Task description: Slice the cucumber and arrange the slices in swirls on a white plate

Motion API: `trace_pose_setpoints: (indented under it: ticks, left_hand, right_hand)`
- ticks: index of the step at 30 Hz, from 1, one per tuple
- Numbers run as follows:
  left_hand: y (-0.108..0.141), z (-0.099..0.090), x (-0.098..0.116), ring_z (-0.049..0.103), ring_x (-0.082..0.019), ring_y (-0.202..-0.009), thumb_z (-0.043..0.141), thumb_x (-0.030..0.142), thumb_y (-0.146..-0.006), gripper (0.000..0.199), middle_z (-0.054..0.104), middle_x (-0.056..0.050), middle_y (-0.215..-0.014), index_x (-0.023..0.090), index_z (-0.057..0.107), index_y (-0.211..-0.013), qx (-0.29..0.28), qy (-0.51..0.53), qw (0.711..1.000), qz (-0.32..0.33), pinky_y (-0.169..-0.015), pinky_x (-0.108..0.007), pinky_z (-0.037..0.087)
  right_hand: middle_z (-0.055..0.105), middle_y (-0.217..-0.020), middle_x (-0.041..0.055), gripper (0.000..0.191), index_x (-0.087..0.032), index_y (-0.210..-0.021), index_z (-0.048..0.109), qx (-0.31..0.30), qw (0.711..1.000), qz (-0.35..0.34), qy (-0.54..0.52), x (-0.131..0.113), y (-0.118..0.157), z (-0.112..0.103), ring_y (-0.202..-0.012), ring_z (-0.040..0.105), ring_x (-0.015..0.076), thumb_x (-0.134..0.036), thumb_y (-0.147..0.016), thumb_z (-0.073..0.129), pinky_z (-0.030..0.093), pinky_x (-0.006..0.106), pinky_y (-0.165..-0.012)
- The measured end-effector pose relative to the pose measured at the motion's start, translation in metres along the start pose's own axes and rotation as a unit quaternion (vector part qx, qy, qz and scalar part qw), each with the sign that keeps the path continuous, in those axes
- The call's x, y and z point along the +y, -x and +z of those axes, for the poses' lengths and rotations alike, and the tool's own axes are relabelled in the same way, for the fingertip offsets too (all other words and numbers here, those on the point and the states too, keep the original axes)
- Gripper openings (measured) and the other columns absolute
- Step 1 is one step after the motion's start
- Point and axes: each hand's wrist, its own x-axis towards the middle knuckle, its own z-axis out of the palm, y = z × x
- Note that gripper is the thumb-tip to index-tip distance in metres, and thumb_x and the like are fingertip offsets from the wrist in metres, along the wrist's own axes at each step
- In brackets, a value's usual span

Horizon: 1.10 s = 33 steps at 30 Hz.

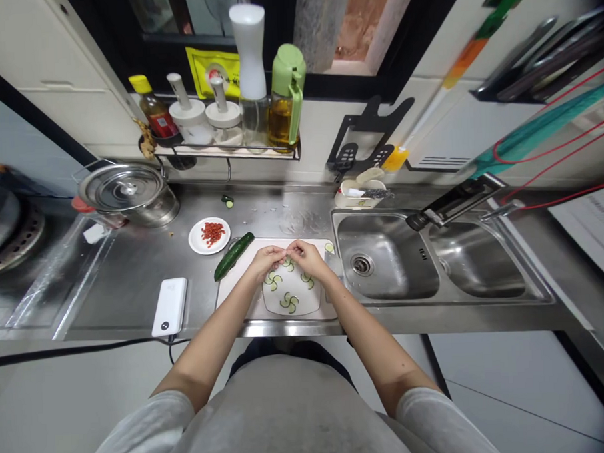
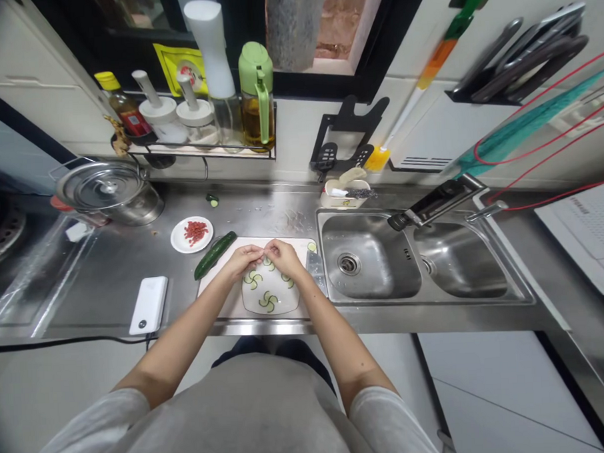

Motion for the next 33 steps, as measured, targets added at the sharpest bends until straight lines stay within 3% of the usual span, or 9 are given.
trace_pose_setpoints:
  ticks: [4, 7, 12, 15, 23, 33]
  left_hand:
    - [0.0, -0.002, 0.001, 0.055, -0.008, -0.056, 0.085, 0.043, -0.052, 0.044, 0.063, -0.003, -0.065, 0.013, 0.064, -0.076, -0.031, 0.008, 0.999, -0.019, -0.048, -0.018, 0.034]
    - [-0.001, -0.005, 0.002, 0.056, -0.009, -0.058, 0.082, 0.043, -0.056, 0.042, 0.065, -0.005, -0.069, 0.013, 0.065, -0.078, -0.032, -0.026, 0.999, -0.023, -0.05, -0.019, 0.035]
    - [-0.003, -0.023, 0.006, 0.054, -0.01, -0.055, 0.077, 0.039, -0.061, 0.034, 0.063, -0.002, -0.065, 0.013, 0.067, -0.081, 0.105, -0.115, 0.985, 0.077, -0.053, -0.021, 0.038]
    - [-0.003, -0.034, 0.007, 0.051, -0.01, -0.053, 0.073, 0.036, -0.063, 0.028, 0.063, -0.001, -0.064, 0.014, 0.068, -0.079, 0.137, -0.148, 0.972, 0.118, -0.058, -0.023, 0.04]
    - [-0.001, -0.039, 0.001, 0.05, -0.011, -0.053, 0.07, 0.034, -0.064, 0.025, 0.063, -0.001, -0.064, 0.014, 0.069, -0.079, 0.145, -0.177, 0.966, 0.121, -0.059, -0.025, 0.041]
    - [-0.004, -0.038, -0.005, 0.053, -0.012, -0.058, 0.07, 0.032, -0.064, 0.022, 0.065, -0.002, -0.068, 0.015, 0.07, -0.078, 0.143, -0.187, 0.965, 0.116, -0.063, -0.025, 0.042]
  right_hand:
    - [0.062, -0.075, -0.0004, 0.014, -0.017, -0.08, 0.06, -0.023, 0.999, 0.007, -0.028, 0.005, -0.004, -0.001, -0.071, 0.055, 0.0126, -0.029, -0.078, 0.052, 0.043, 0.023, -0.07]
    - [0.063, -0.076, 0.0, 0.014, -0.017, -0.081, 0.06, -0.035, 0.999, 0.03, 0.008, 0.013, -0.005, -0.003, -0.07, 0.055, 0.0121, -0.026, -0.077, 0.051, 0.042, 0.022, -0.068]
    - [0.066, -0.078, 0.0015, 0.014, -0.017, -0.082, 0.063, -0.096, 0.976, 0.085, 0.178, 0.024, 0.001, -0.007, -0.068, 0.054, 0.012, -0.023, -0.081, 0.05, 0.037, 0.021, -0.064]
    - [0.068, -0.083, 0.0037, 0.017, -0.018, -0.085, 0.064, -0.137, 0.948, 0.103, 0.267, 0.025, 0.003, -0.004, -0.072, 0.056, 0.0131, -0.024, -0.085, 0.049, 0.034, 0.021, -0.063]
    - [0.07, -0.099, 0.0075, 0.024, -0.018, -0.097, 0.065, -0.166, 0.911, 0.103, 0.364, 0.018, -0.002, 0.004, -0.085, 0.059, 0.0161, -0.026, -0.09, 0.044, 0.033, 0.023, -0.066]
    - [0.07, -0.102, 0.0092, 0.022, -0.019, -0.097, 0.066, -0.17, 0.898, 0.118, 0.389, 0.013, -0.005, 0.01, -0.089, 0.06, 0.0188, -0.025, -0.089, 0.046, 0.035, 0.025, -0.068]
